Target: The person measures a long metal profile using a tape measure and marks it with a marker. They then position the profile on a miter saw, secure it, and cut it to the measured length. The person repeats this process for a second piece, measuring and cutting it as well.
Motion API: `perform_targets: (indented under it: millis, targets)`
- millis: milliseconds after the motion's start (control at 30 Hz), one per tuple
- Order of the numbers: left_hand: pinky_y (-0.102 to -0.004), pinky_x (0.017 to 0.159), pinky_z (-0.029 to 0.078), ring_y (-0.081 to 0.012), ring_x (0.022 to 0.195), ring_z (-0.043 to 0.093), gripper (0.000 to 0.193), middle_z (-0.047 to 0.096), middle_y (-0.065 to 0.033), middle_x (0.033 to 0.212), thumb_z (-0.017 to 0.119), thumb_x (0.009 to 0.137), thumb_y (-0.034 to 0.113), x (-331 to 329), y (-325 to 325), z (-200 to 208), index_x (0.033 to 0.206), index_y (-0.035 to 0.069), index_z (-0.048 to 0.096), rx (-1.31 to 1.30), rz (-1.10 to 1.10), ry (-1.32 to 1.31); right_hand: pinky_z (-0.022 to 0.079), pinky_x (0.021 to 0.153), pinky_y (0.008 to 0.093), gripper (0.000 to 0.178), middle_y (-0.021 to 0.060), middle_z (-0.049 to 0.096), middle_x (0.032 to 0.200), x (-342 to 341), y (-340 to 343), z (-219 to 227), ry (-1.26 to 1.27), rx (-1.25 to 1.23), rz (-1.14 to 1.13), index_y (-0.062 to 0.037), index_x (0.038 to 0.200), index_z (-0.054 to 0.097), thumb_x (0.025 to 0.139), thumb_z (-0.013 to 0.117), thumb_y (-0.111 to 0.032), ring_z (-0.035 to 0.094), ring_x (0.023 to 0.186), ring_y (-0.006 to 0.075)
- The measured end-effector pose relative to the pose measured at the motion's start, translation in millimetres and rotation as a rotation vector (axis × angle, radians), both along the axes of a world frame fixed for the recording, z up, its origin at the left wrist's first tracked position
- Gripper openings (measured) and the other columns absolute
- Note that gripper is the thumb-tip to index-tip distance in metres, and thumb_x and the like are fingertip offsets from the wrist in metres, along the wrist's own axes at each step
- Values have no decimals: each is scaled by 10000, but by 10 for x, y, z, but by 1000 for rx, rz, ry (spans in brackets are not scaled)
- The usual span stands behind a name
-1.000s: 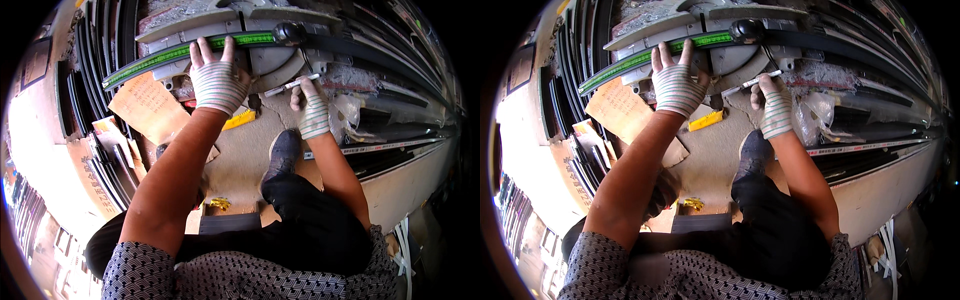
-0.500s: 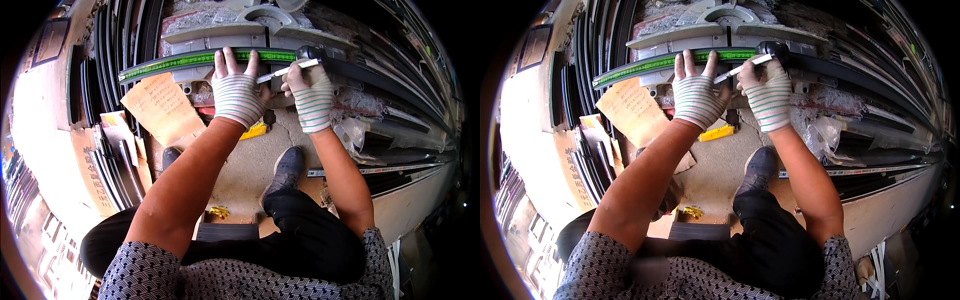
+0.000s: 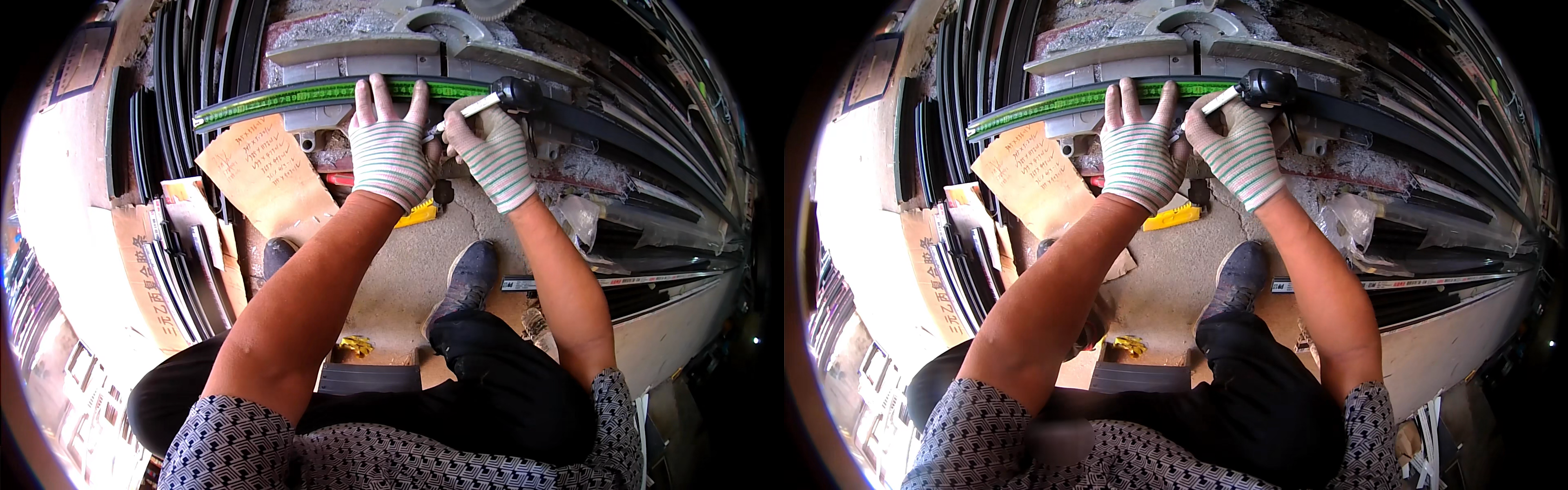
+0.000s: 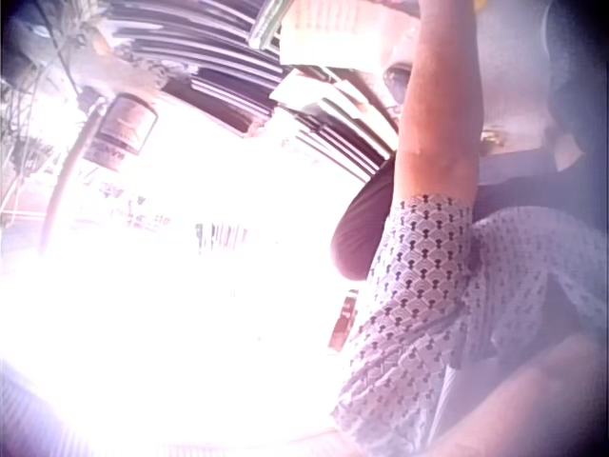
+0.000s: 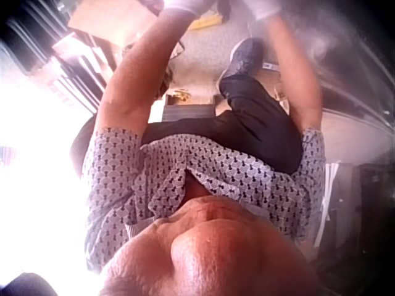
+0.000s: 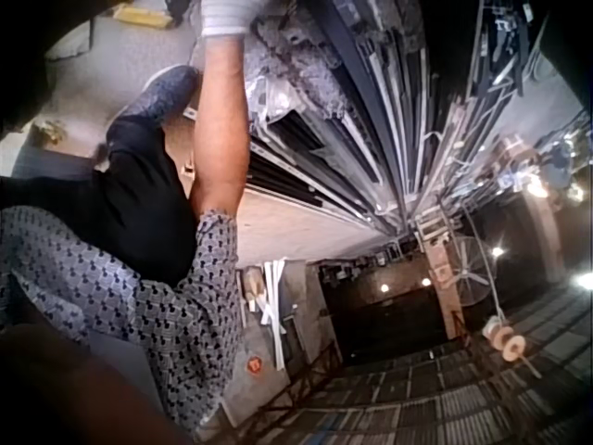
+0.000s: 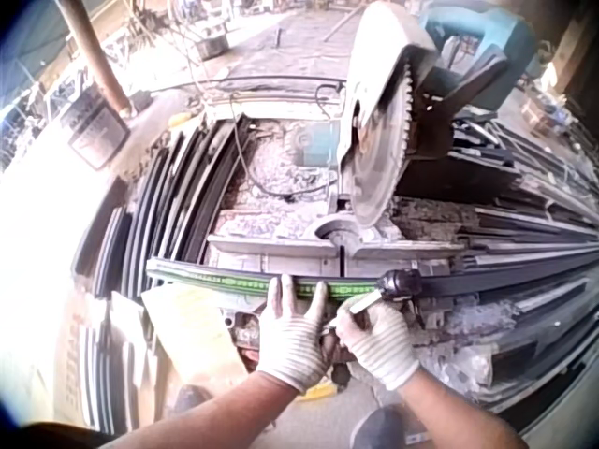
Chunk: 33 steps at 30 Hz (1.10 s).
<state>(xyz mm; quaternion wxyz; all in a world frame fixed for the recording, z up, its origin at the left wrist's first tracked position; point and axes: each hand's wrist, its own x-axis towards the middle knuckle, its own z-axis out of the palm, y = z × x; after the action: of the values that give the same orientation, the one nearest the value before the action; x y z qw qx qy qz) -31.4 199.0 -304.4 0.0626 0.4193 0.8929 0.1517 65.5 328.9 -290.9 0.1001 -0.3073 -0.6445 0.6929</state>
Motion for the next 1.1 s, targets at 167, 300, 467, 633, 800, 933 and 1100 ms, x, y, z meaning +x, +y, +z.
perform_targets:
  millis: [167,300,467,633,800,933,1100]
  targets:
    - [-632,1124,330,-584,1446,265,760,272,-413,1557,671,845,360,3,-11,-30,1541,167,436,33,3,6,554,754,250,158,30,706,883,-96,47,73,51,198,-68,-12,1061,655,986,680,-149,661,808,79]
    - [-635,1124,326,-586,1443,265,752,271,-414,1555,665,851,360,6,-18,-38,1540,164,436,31,2,12,558,773,252,137,31,721,894,-248,120,92,142,246,-127,-21,1034,663,988,677,-149,675,829,82]
    - [-651,1121,324,-586,1444,264,739,263,-409,1562,658,879,378,1,-12,-29,1551,185,417,29,2,1,559,783,258,151,48,717,912,-453,196,7,236,234,-81,-18,1062,651,995,662,-153,674,854,89]
    - [-663,1124,313,-589,1449,252,774,252,-407,1568,661,876,380,-4,-3,-38,1572,197,375,-4,4,-6,575,805,272,147,63,740,911,-573,177,-61,157,371,-33,-45,1057,663,995,652,-177,707,862,113]
    - [-669,1127,305,-593,1450,245,796,247,-409,1569,672,866,380,-3,2,-37,1580,213,362,-1,5,-14,588,799,296,134,75,747,906,-603,205,-176,190,419,-23,-57,1042,670,992,648,-179,730,854,144]
    - [-668,1131,302,-595,1452,241,805,244,-410,1571,679,859,377,-3,-8,-37,1582,224,361,8,5,-18,591,792,307,135,80,746,894,-594,220,-225,151,490,-1,-61,1040,668,989,650,-185,738,845,159]
    - [-630,1139,306,-590,1448,254,800,263,-418,1557,676,824,332,3,-1,-38,1555,164,400,31,9,0,589,781,317,154,88,745,884,-596,230,-261,138,508,10,-67,1039,668,983,659,-211,743,838,181]
